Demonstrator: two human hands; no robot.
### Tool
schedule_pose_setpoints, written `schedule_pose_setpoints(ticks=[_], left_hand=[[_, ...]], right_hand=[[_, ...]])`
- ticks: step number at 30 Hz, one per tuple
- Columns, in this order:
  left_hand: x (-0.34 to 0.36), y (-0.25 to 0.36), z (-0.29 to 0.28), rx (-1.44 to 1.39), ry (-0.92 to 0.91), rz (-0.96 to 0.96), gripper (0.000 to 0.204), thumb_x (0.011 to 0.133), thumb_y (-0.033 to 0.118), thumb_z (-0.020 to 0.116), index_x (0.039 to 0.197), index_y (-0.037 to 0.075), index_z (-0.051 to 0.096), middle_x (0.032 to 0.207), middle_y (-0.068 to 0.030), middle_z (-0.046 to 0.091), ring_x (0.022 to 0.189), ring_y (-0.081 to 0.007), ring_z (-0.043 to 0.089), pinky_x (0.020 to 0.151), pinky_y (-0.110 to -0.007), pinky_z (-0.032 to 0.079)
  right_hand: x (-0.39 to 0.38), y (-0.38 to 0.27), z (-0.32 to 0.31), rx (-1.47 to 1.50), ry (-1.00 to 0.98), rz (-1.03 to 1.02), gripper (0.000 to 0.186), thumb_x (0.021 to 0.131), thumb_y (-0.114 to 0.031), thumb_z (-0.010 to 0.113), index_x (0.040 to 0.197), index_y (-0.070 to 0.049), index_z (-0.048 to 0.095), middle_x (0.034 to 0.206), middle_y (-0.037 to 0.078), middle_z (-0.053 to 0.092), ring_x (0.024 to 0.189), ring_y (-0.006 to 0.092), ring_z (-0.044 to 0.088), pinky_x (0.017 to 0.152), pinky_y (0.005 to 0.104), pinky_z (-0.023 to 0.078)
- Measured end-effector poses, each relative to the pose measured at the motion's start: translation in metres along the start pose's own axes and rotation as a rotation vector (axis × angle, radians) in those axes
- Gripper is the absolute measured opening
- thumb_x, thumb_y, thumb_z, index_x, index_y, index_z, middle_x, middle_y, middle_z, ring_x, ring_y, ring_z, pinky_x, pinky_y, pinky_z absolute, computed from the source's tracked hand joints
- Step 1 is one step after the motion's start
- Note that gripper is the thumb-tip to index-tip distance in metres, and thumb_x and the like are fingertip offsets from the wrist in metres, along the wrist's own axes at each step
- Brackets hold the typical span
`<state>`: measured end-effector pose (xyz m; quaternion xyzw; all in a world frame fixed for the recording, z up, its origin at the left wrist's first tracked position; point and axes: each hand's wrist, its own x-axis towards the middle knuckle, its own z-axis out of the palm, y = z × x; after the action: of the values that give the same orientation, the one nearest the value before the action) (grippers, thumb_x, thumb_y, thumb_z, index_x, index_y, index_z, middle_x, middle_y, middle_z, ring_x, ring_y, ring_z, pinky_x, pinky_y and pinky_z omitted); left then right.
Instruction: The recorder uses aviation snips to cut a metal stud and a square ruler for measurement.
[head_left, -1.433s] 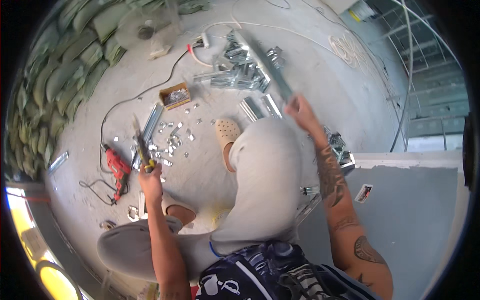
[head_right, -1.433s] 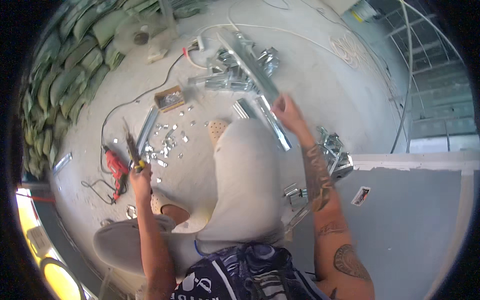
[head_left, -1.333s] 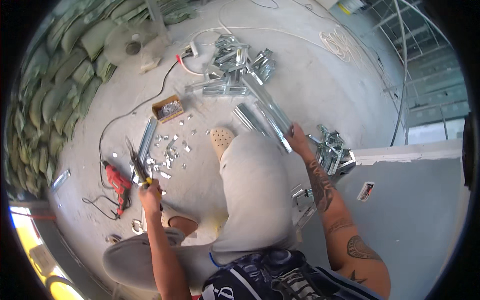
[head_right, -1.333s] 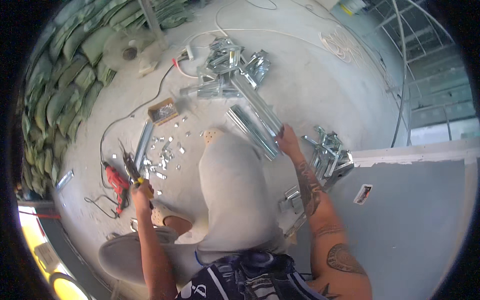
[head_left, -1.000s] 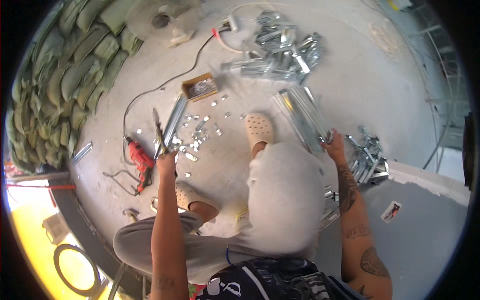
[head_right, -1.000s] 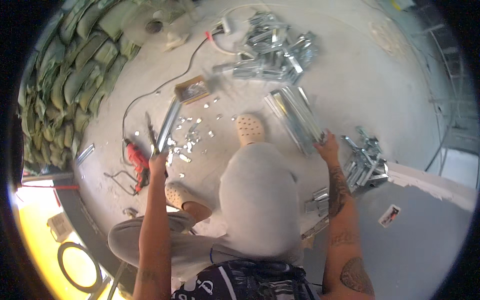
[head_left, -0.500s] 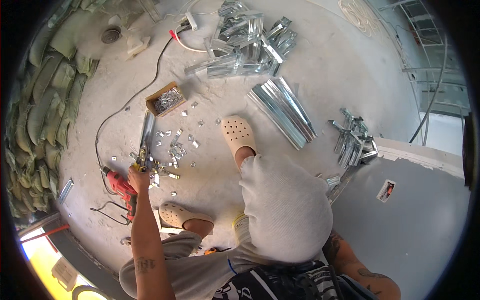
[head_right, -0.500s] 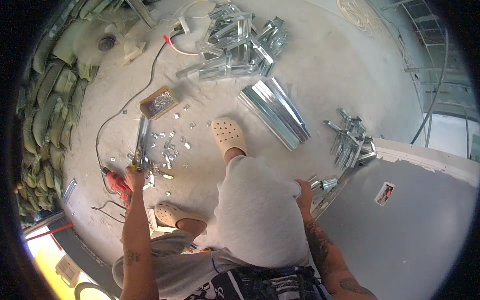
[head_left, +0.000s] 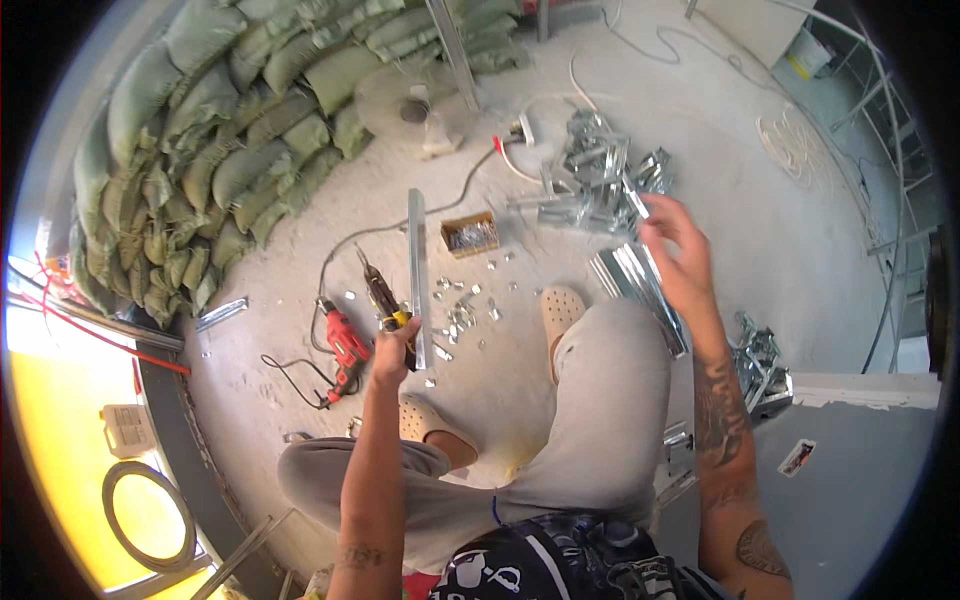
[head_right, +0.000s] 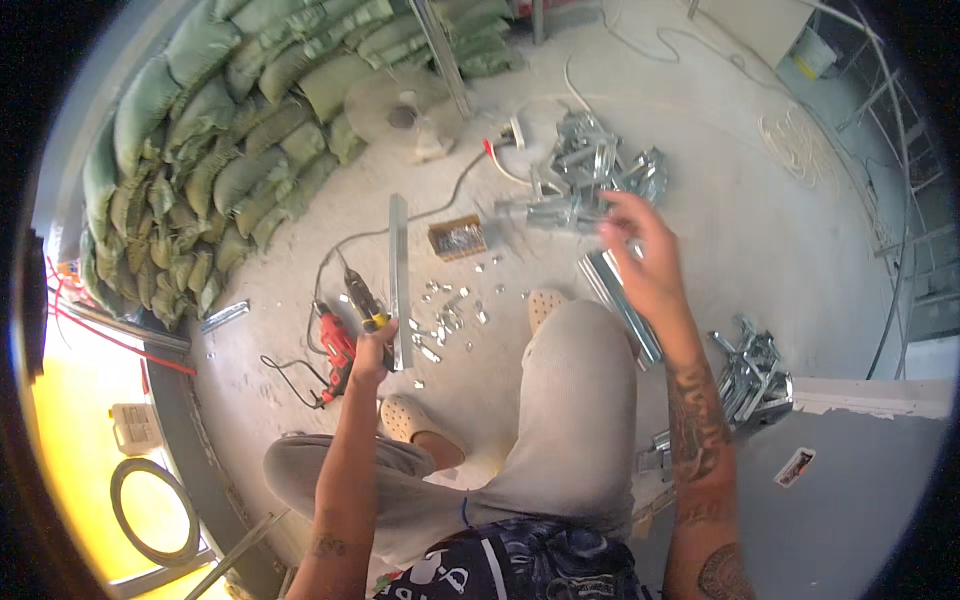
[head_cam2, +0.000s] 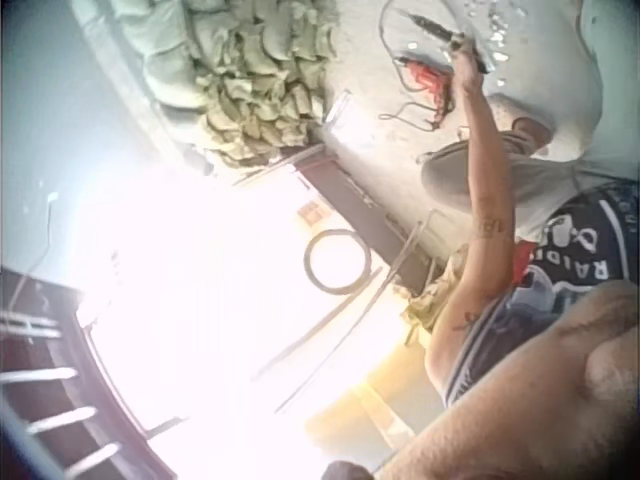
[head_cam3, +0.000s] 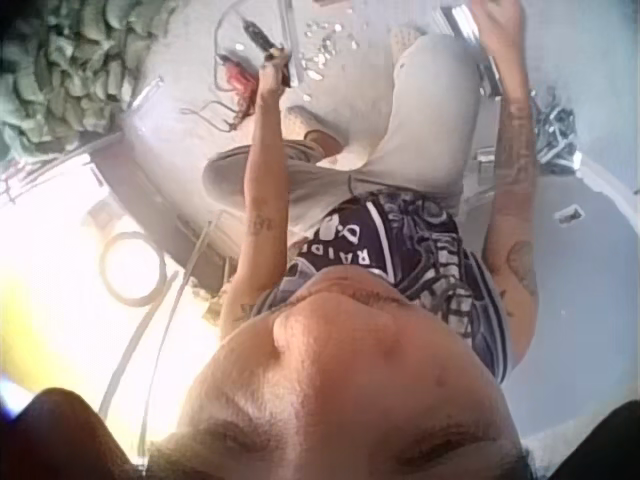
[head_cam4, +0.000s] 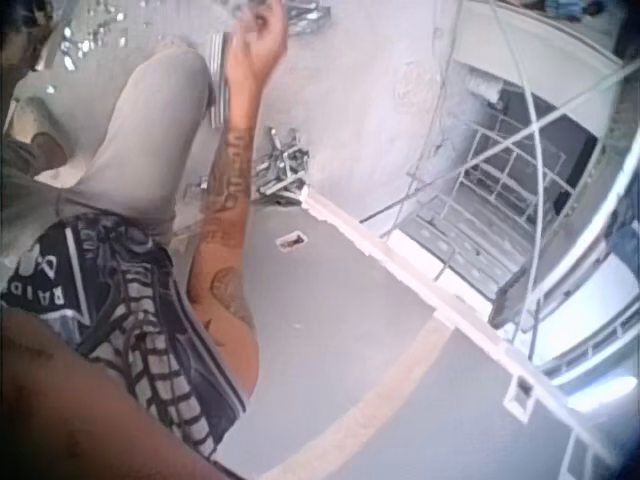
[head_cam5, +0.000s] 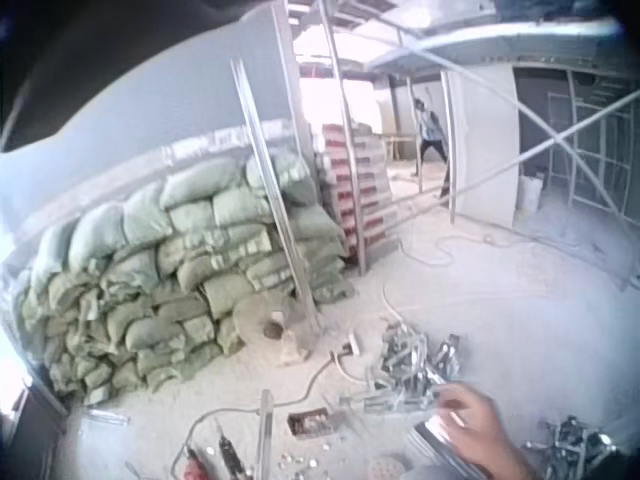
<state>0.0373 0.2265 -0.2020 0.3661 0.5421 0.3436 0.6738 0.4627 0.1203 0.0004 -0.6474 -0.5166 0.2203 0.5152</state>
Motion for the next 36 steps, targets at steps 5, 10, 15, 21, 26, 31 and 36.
schedule_pose_setpoints(ticks=[5,10,15,21,26,31,36], left_hand=[[-0.075,0.066,0.044,-0.343,-0.330,0.123,0.068,0.080,0.038,0.079,0.129,-0.002,0.053,0.108,-0.0132,0.067,0.096,-0.0262,0.068,0.087,-0.041,0.057],[-0.134,0.117,0.059,-0.410,-0.426,0.237,0.067,0.078,0.029,0.082,0.129,-0.003,0.053,0.111,-0.0083,0.065,0.097,-0.0180,0.064,0.086,-0.032,0.052],[-0.153,0.128,0.061,-0.218,-0.261,0.321,0.047,0.084,0.020,0.079,0.121,0.001,0.057,0.109,-0.0073,0.066,0.099,-0.0157,0.060,0.090,-0.032,0.047],[-0.149,0.068,0.047,0.077,0.136,0.240,0.040,0.079,0.002,0.068,0.118,0.002,0.058,0.098,-0.0034,0.064,0.090,-0.0141,0.061,0.080,-0.030,0.050],[-0.145,0.054,0.063,0.140,0.137,0.271,0.062,0.074,0.000,0.064,0.135,0.001,0.051,0.110,-0.0087,0.061,0.099,-0.0178,0.060,0.088,-0.031,0.048],[-0.139,0.043,0.069,0.336,0.020,0.406,0.085,0.071,-0.002,0.065,0.152,0.007,0.040,0.125,-0.0142,0.056,0.115,-0.0265,0.057,0.104,-0.035,0.042],[-0.147,0.053,0.085,0.394,-0.034,0.407,0.091,0.069,-0.001,0.065,0.155,0.010,0.036,0.130,-0.0157,0.053,0.116,-0.0279,0.055,0.103,-0.036,0.042]], right_hand=[[0.049,-0.085,0.082,0.052,-0.595,0.041,0.074,0.089,-0.037,0.075,0.143,0.001,0.042,0.118,0.015,0.063,0.101,0.0214,0.063,0.087,0.0348,0.052],[0.035,-0.139,0.165,0.432,-0.754,-0.020,0.091,0.082,-0.041,0.081,0.136,0.011,0.030,0.109,0.014,0.061,0.095,0.0217,0.061,0.083,0.0318,0.051],[0.033,-0.154,0.193,0.341,-0.473,-0.159,0.046,0.087,-0.022,0.079,0.106,-0.003,0.041,0.083,-0.001,0.049,0.074,0.0109,0.048,0.071,0.0284,0.045],[0.080,-0.132,0.148,0.028,-0.548,-0.449,0.033,0.086,-0.013,0.074,0.103,-0.001,0.048,0.082,0.000,0.051,0.073,0.0101,0.049,0.067,0.0285,0.045],[0.082,-0.137,0.126,-0.303,-0.741,-0.348,0.042,0.088,-0.032,0.073,0.106,0.001,0.054,0.080,0.012,0.058,0.074,0.0264,0.059,0.072,0.0372,0.049],[0.075,-0.125,0.127,-0.241,-0.785,-0.273,0.047,0.092,-0.028,0.071,0.123,0.003,0.053,0.091,0.011,0.061,0.078,0.0226,0.059,0.074,0.0353,0.051],[0.071,-0.126,0.130,-0.316,-0.772,-0.494,0.041,0.094,-0.039,0.065,0.100,0.000,0.053,0.079,0.014,0.061,0.070,0.0349,0.059,0.067,0.0425,0.048]])
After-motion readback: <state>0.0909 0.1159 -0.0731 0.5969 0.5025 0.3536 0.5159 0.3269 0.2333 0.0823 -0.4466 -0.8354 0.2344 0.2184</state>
